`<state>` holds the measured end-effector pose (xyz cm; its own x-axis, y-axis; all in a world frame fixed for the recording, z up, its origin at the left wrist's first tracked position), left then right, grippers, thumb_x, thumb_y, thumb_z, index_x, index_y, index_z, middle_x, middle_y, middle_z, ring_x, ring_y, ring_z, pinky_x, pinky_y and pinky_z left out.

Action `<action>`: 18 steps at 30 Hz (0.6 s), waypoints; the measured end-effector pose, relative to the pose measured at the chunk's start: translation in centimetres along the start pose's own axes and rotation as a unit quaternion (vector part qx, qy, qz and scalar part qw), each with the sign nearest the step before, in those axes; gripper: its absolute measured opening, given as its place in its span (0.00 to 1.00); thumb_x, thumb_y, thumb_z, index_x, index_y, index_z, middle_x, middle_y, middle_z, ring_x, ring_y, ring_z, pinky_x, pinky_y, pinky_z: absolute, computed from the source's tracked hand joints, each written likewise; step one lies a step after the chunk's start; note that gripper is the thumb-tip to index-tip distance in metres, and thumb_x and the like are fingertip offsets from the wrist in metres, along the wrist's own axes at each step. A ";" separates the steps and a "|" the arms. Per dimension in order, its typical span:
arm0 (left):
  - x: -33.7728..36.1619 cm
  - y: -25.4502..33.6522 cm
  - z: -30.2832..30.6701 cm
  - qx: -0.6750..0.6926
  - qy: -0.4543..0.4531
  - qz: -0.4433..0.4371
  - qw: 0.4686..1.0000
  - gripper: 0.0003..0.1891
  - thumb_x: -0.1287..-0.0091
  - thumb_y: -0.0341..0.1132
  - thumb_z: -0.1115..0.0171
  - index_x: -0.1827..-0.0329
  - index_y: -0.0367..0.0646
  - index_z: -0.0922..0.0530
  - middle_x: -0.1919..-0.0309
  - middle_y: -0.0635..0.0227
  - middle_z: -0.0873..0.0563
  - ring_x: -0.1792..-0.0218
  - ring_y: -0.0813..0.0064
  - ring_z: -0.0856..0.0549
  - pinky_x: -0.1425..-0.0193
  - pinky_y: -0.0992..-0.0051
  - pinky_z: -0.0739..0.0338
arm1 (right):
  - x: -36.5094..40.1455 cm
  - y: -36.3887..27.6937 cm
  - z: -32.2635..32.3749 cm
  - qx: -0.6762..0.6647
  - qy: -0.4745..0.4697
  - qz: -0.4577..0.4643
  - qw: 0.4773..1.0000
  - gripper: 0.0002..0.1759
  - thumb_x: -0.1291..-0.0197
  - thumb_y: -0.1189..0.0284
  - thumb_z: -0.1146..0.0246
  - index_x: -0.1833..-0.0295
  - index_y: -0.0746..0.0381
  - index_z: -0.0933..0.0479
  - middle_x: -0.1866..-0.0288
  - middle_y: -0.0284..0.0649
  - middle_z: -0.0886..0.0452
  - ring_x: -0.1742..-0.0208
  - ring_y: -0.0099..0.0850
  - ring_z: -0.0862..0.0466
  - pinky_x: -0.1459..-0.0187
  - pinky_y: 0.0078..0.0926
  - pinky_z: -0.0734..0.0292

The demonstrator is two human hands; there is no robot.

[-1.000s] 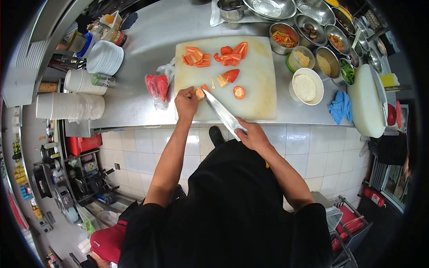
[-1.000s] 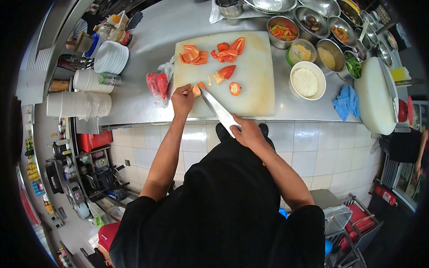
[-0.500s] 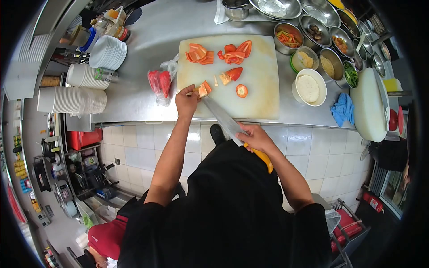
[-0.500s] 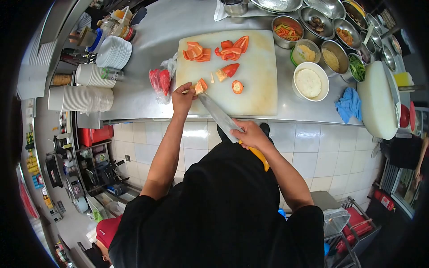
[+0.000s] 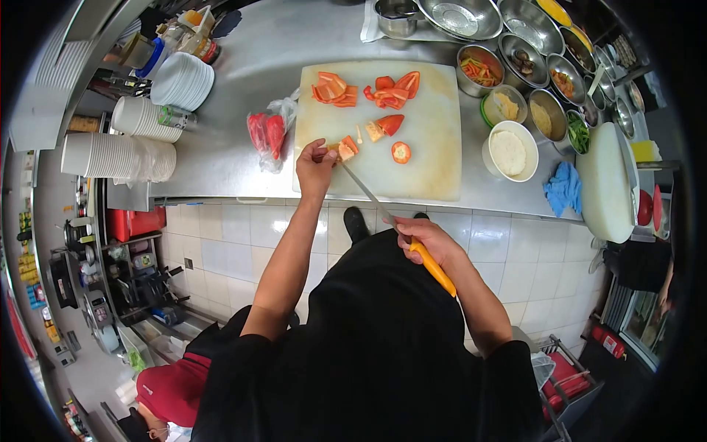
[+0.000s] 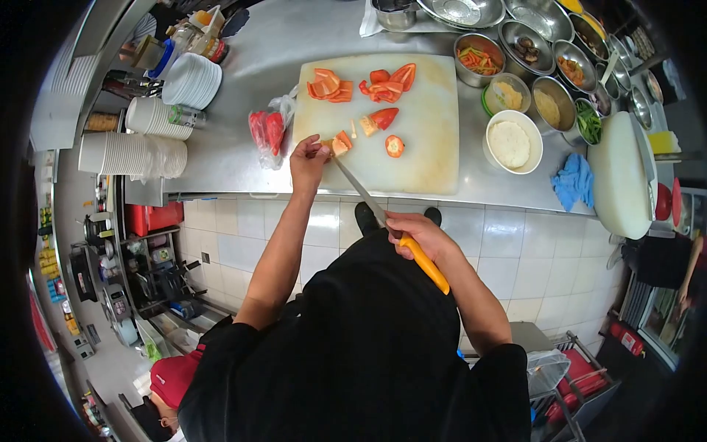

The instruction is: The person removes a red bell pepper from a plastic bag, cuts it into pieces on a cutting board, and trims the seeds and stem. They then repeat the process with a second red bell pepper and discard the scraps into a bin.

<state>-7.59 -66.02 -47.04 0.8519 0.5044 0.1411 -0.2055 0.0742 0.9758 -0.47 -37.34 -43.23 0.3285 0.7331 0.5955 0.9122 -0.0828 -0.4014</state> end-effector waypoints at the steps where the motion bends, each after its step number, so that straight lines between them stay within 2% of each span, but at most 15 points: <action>1: 0.0 0.1 0.0 0.001 0.002 -0.001 1.000 0.15 0.36 0.24 0.32 0.46 0.34 0.19 0.61 0.63 0.15 0.64 0.77 0.15 0.59 0.77 0.15 | 0.2 0.2 0.3 -0.036 -0.005 0.004 0.999 0.23 0.34 0.63 0.36 0.38 0.63 0.26 0.73 0.37 0.26 0.86 0.24 0.29 0.85 0.20 0.37; 4: 0.1 1.3 -0.3 -0.039 0.015 0.009 0.999 0.16 0.37 0.27 0.30 0.46 0.35 0.18 0.66 0.64 0.13 0.66 0.77 0.15 0.61 0.76 0.17 | 1.1 0.3 1.0 -0.067 0.003 0.022 0.998 0.24 0.33 0.64 0.37 0.36 0.63 0.28 0.75 0.37 0.26 0.87 0.24 0.29 0.86 0.21 0.38; 6: 0.1 2.5 -0.6 -0.243 0.040 -0.013 0.969 0.17 0.39 0.28 0.30 0.47 0.35 0.17 0.70 0.64 0.13 0.69 0.76 0.14 0.61 0.75 0.18 | 1.8 0.1 1.3 -0.064 0.017 0.039 0.997 0.25 0.32 0.65 0.38 0.33 0.62 0.29 0.76 0.36 0.25 0.87 0.24 0.29 0.86 0.21 0.39; 8: -0.8 1.5 -0.5 -0.236 0.035 0.003 0.971 0.15 0.39 0.27 0.31 0.49 0.35 0.17 0.70 0.63 0.13 0.69 0.75 0.14 0.61 0.74 0.18 | 2.4 -0.2 1.3 -0.047 0.066 0.061 0.995 0.23 0.35 0.66 0.35 0.36 0.61 0.25 0.77 0.34 0.28 0.86 0.25 0.29 0.85 0.21 0.37; 10: -0.8 1.8 -1.0 -0.228 0.027 0.017 0.973 0.14 0.40 0.26 0.31 0.51 0.36 0.16 0.71 0.62 0.13 0.69 0.73 0.14 0.61 0.74 0.18 | 2.8 -0.4 1.3 0.001 0.083 0.080 0.993 0.25 0.35 0.67 0.34 0.34 0.60 0.26 0.76 0.34 0.27 0.85 0.24 0.28 0.85 0.20 0.37; 12: -0.3 2.6 -1.3 -0.135 0.071 -0.118 0.981 0.07 0.41 0.24 0.33 0.59 0.37 0.16 0.68 0.62 0.13 0.71 0.72 0.14 0.62 0.74 0.19 | 3.0 -0.7 1.2 0.046 0.098 0.101 0.989 0.26 0.35 0.68 0.34 0.31 0.59 0.26 0.76 0.34 0.27 0.85 0.24 0.28 0.85 0.20 0.36; 13: -0.8 1.4 -1.2 -0.135 0.069 -0.121 0.981 0.07 0.41 0.24 0.33 0.59 0.37 0.16 0.68 0.62 0.13 0.71 0.72 0.14 0.62 0.74 0.19 | 3.0 -0.7 1.0 0.076 0.113 0.109 0.985 0.28 0.35 0.69 0.34 0.30 0.58 0.27 0.75 0.34 0.26 0.85 0.23 0.28 0.85 0.20 0.36; 14: -1.2 -0.3 -1.2 -0.140 0.075 -0.179 0.971 0.05 0.41 0.23 0.33 0.63 0.37 0.18 0.67 0.62 0.14 0.71 0.71 0.15 0.63 0.74 0.19 | 3.1 -0.7 0.9 0.107 0.128 0.115 0.979 0.29 0.35 0.69 0.34 0.28 0.58 0.29 0.75 0.34 0.25 0.85 0.23 0.28 0.84 0.20 0.35; 15: -1.0 0.0 -1.3 -0.142 0.082 -0.235 0.958 0.03 0.41 0.22 0.34 0.66 0.38 0.19 0.66 0.62 0.15 0.72 0.71 0.16 0.64 0.74 0.19 | 3.1 -0.5 0.9 0.107 0.128 0.115 0.979 0.29 0.35 0.69 0.34 0.28 0.58 0.29 0.75 0.34 0.25 0.85 0.23 0.28 0.84 0.20 0.35; 16: -0.9 0.3 -1.5 -0.139 0.082 -0.237 0.958 0.03 0.41 0.22 0.34 0.66 0.38 0.19 0.66 0.62 0.15 0.72 0.71 0.16 0.64 0.74 0.19 | 3.0 -0.5 0.9 0.130 0.135 0.109 0.976 0.29 0.34 0.70 0.35 0.28 0.58 0.29 0.74 0.34 0.25 0.85 0.22 0.28 0.84 0.20 0.35; 18: -0.7 1.5 -2.0 -0.102 0.103 -0.312 0.939 0.04 0.40 0.20 0.36 0.68 0.37 0.21 0.67 0.63 0.18 0.72 0.71 0.18 0.66 0.75 0.20 | 3.1 -0.7 1.0 0.148 0.146 0.109 0.972 0.29 0.34 0.70 0.35 0.28 0.58 0.29 0.74 0.34 0.24 0.85 0.22 0.28 0.84 0.20 0.34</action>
<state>-9.42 -64.50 -45.97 0.7309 0.4617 -0.5026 0.1961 0.5634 0.8026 -0.31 -34.35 -41.79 0.6006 0.4929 0.6296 0.7172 0.0159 -0.6967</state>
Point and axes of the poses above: each hand's wrist, its own x-axis away from the middle knuckle, its own z-axis out of the back of the hand, y = z × x, the point moved 1 cm from there along -x, towards the middle knuckle
